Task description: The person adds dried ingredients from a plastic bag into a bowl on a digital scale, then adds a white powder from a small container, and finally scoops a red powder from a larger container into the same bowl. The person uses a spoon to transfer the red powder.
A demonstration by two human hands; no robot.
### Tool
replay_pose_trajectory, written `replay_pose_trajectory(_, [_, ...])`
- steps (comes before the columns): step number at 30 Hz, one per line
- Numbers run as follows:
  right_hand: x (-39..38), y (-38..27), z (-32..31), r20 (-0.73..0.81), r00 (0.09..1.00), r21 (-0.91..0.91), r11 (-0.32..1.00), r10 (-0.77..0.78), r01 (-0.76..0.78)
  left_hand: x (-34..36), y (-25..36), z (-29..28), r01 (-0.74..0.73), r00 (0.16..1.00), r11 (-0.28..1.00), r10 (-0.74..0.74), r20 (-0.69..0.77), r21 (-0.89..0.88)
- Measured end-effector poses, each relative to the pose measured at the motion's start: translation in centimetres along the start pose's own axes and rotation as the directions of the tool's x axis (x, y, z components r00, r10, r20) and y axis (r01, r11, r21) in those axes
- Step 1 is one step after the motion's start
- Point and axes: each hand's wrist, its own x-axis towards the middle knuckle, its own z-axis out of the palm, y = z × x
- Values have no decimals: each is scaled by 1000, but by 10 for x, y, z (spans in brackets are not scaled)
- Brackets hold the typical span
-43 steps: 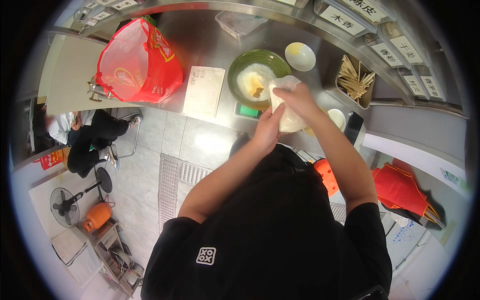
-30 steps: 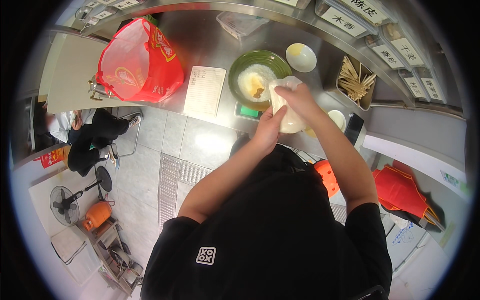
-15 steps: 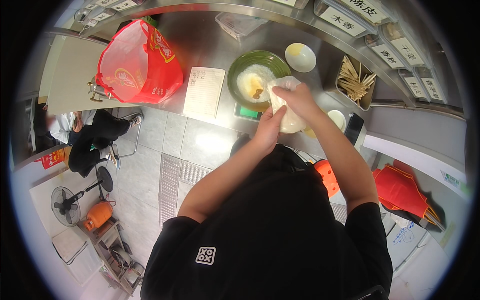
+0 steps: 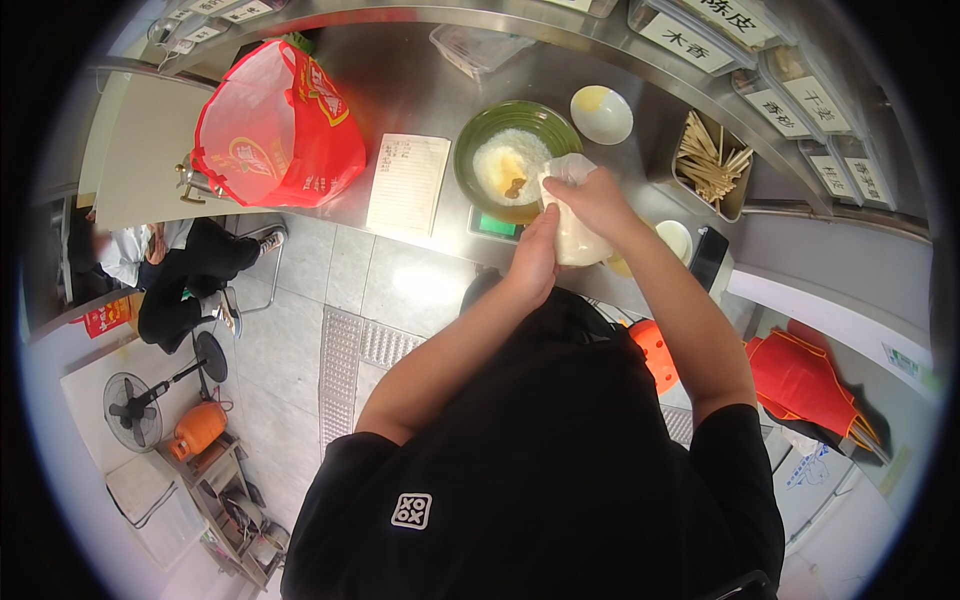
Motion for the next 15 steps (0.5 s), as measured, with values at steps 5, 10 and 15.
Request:
replay_pose_trajectory(5, [0,2,1,15,997,66,995,-76,75,2,-1,-1,-23,1000,998,22,21,53])
replay_pose_trajectory(10, [0,-3,2,34,997,86,994,-64,60,4,-2,-1,-34,999,999,33,19,37])
replay_pose_trajectory(15, [3,0,-3,82,996,10,1000,28,-29,3,0,3,-41,999,997,41,6,69])
